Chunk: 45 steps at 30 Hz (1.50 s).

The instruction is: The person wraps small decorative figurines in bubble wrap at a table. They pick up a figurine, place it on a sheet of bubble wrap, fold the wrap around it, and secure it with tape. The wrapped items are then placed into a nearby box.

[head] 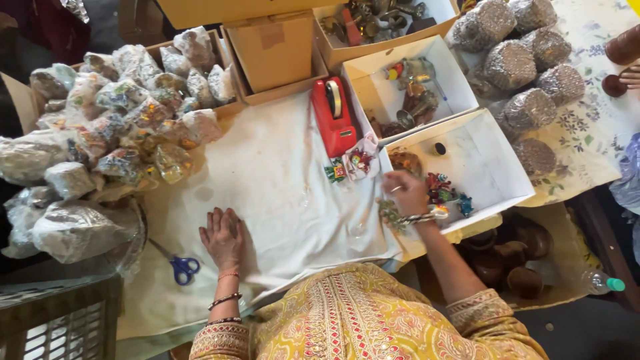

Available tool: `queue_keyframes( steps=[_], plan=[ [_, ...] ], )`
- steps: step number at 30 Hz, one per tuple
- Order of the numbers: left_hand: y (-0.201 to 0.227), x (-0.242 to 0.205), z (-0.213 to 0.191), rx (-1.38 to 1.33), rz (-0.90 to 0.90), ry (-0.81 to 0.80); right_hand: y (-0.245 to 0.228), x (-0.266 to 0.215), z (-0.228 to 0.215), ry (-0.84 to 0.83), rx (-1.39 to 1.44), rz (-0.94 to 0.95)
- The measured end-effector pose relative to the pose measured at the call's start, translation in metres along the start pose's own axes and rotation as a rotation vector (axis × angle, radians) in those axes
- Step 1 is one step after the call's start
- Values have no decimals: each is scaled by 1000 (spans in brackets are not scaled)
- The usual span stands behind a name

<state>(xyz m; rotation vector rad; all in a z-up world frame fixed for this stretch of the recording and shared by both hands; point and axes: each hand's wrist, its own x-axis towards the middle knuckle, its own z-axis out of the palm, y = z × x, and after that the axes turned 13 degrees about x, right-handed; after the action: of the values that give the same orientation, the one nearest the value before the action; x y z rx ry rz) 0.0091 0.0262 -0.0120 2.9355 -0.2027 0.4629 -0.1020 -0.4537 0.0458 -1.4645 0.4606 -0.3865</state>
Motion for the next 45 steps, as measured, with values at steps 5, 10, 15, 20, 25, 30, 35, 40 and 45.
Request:
queue_keyframes(
  steps=[5, 10, 15, 20, 25, 30, 35, 40, 45],
  plan=[
    [8, -16, 7, 11, -73, 4, -72, -5, -40, -42, -762, -43],
    [15, -25, 2, 15, -100, 2, -54, -7, -59, -397, -1396, -390],
    [14, -29, 2, 27, -113, 12, -71, 12, -69, -420, -1497, -153],
    [12, -30, 5, 32, -108, 22, -54, 31, -135, 0, -1301, -263],
    [11, -30, 8, 50, -107, 23, -66, 28, -162, 88, -1140, 108],
    [14, -30, 4, 48, -114, 19, -80, 2, -139, -582, -1228, 320],
    [17, -29, 0, 45, -114, 16, -101, -14, -104, -640, -1388, 355],
    [19, -27, -3, 41, -122, 21, -72, -5, -126, -602, -1347, 269],
    [19, -28, -2, 38, -118, 28, -71, 22, -152, -162, -1030, -38]
  ],
)
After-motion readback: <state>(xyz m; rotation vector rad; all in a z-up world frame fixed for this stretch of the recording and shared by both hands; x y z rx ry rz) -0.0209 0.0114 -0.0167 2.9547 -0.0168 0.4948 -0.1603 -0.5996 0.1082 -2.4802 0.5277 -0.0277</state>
